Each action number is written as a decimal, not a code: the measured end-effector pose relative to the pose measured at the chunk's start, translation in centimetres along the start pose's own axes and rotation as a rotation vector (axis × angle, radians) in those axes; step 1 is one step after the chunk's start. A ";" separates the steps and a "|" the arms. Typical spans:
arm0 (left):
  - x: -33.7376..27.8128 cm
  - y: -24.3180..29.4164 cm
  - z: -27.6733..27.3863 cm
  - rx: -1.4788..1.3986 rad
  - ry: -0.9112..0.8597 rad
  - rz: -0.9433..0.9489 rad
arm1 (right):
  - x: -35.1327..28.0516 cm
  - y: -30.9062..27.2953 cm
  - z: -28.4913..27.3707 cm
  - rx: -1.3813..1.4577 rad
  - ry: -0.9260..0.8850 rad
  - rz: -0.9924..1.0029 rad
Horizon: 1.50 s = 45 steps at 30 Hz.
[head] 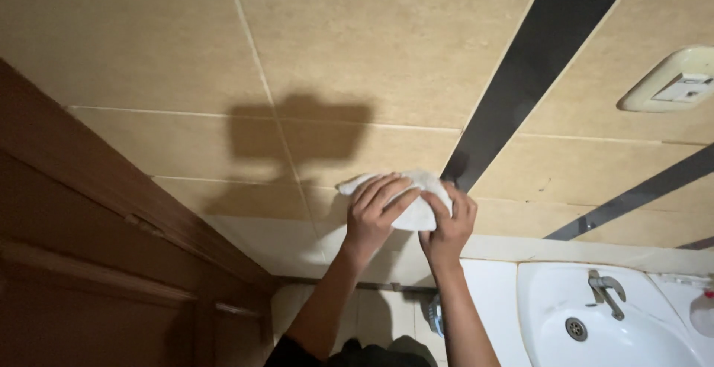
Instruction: The person cleans a bathroom by wiping the tiled walls and the sink area with a white cloth. They move around the small room, handling a spray bottle and a cloth to wipe down surfaces, including the wall above the sink and the sink basin itself.
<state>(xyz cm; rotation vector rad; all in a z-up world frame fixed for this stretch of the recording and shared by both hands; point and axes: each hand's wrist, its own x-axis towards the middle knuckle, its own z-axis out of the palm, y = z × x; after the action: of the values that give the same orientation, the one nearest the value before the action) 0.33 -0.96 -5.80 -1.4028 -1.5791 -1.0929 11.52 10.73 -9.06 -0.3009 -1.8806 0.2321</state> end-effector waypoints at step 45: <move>2.8 0.0 -4.0 0.039 0.082 0.020 | 2.3 -3.0 0.2 -0.019 0.046 -0.036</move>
<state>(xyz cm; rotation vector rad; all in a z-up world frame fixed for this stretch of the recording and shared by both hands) -0.06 -3.67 -1.75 -1.3289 -1.5172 -1.0887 10.39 8.64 -6.18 -0.2827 -1.8424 0.1815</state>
